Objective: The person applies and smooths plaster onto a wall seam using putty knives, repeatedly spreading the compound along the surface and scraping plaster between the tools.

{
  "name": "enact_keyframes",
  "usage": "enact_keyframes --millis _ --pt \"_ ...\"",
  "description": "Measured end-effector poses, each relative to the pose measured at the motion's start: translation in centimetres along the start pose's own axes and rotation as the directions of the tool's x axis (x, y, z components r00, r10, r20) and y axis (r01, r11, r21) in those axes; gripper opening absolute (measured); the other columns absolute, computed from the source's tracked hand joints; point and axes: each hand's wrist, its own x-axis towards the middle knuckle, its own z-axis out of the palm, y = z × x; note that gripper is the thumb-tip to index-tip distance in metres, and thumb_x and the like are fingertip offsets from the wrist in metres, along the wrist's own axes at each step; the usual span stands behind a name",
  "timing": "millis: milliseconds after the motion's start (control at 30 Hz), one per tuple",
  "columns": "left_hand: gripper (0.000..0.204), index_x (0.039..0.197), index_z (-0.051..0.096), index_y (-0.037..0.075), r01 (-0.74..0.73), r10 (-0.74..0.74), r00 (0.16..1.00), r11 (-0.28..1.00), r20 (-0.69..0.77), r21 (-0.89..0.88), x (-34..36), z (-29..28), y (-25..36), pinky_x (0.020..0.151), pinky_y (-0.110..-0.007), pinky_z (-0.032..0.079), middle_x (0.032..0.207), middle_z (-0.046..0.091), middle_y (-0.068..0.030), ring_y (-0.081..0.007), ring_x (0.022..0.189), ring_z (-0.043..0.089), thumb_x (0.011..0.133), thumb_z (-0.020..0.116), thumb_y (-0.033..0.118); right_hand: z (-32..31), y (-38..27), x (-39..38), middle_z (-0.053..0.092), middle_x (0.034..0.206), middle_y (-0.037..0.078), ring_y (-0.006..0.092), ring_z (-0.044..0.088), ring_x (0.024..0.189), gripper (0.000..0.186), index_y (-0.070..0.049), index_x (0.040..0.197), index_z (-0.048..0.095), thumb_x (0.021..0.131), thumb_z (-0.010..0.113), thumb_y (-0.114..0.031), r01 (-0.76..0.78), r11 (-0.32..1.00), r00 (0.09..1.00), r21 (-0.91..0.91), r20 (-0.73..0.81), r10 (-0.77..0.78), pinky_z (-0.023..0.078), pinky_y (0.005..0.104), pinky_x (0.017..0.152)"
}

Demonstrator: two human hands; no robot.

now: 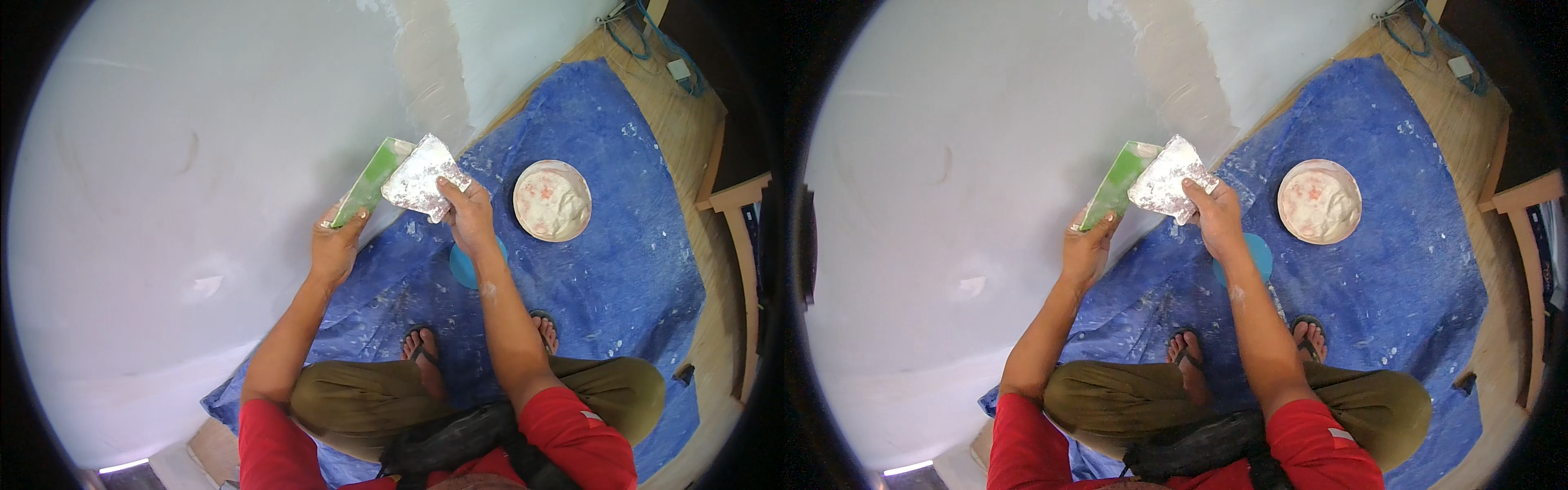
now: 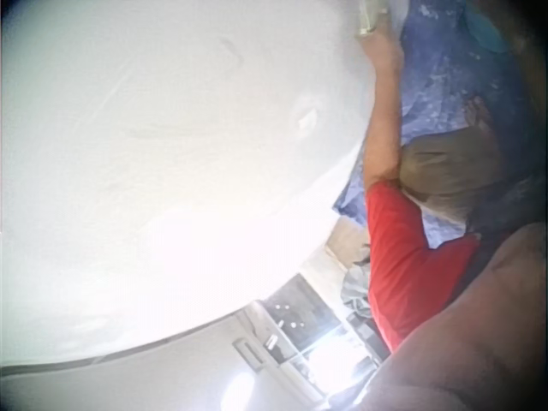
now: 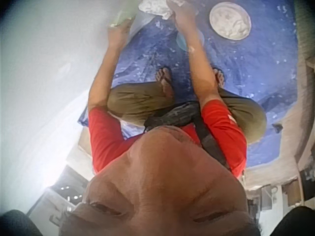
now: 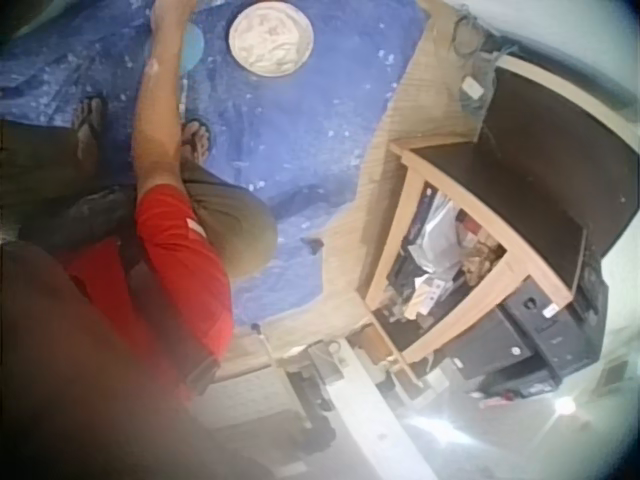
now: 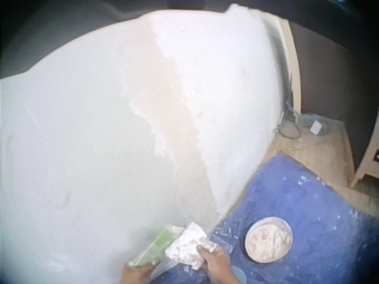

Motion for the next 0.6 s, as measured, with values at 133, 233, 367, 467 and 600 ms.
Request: enact_keyframes --millis 133,233,367,467,600 --pt "0.033 0.128 0.063 -0.005 -0.050 0.050 0.999 0.992 0.000 0.114 0.0 -0.2 -0.6 0.100 -0.029 0.047 0.121 0.068 -0.0087 -0.0148 0.112 0.061 0.096 0.067 0.002 1.2 0.4 -0.2 0.071 0.107 0.013 0.0190 0.072 0.089 0.028 0.007 0.122 0.060 0.100 0.061 -0.011 0.016 0.999 0.998 0.047 -0.065 -0.013 0.061 0.0322 0.074" --pt "0.029 0.124 0.068 -0.003 -0.061 0.080 0.996 0.936 -0.038 0.346 0.1 -0.5 -0.8 0.096 -0.027 0.048 0.114 0.071 -0.0046 -0.0120 0.108 0.063 0.096 0.068 0.003 1.5 0.6 -0.1 0.071 0.107 0.014 0.0186 0.072 0.088 0.028 0.007 0.122 0.060 0.101 0.060 -0.010 0.046 0.996 0.995 0.078 -0.094 -0.039 0.060 0.0320 0.073" --pt "0.027 0.121 0.070 -0.001 -0.124 0.161 0.987 0.827 -0.020 0.548 -0.4 0.3 -0.4 0.087 -0.023 0.047 0.105 0.070 -0.0003 -0.0079 0.096 0.060 0.095 0.070 0.006 1.6 0.3 -0.4 0.071 0.107 0.015 0.0187 0.071 0.088 0.028 0.009 0.122 0.059 0.101 0.060 -0.010 0.023 0.999 0.992 0.038 -0.128 -0.018 0.059 0.0319 0.071" --pt "0.024 0.118 0.074 0.002 -0.215 0.236 0.971 0.796 0.037 0.566 -0.4 1.0 -0.5 0.079 -0.022 0.046 0.094 0.068 0.0041 -0.0053 0.087 0.057 0.095 0.071 0.007 1.2 0.4 -0.3 0.070 0.107 0.015 0.0194 0.072 0.089 0.028 0.009 0.121 0.060 0.101 0.060 -0.010 0.030 0.998 0.989 0.050 -0.146 -0.022 0.059 0.0321 0.072" --pt "0.029 0.125 0.070 0.001 -0.151 0.181 0.983 0.789 0.009 0.595 -0.5 1.1 -0.4 0.101 -0.025 0.046 0.124 0.072 -0.0089 -0.0128 0.117 0.062 0.096 0.064 0.001 1.3 0.3 -0.6 0.071 0.108 0.016 0.0202 0.072 0.089 0.029 0.010 0.121 0.059 0.101 0.061 -0.010 0.044 0.992 0.992 0.115 -0.122 -0.030 0.059 0.0319 0.073"
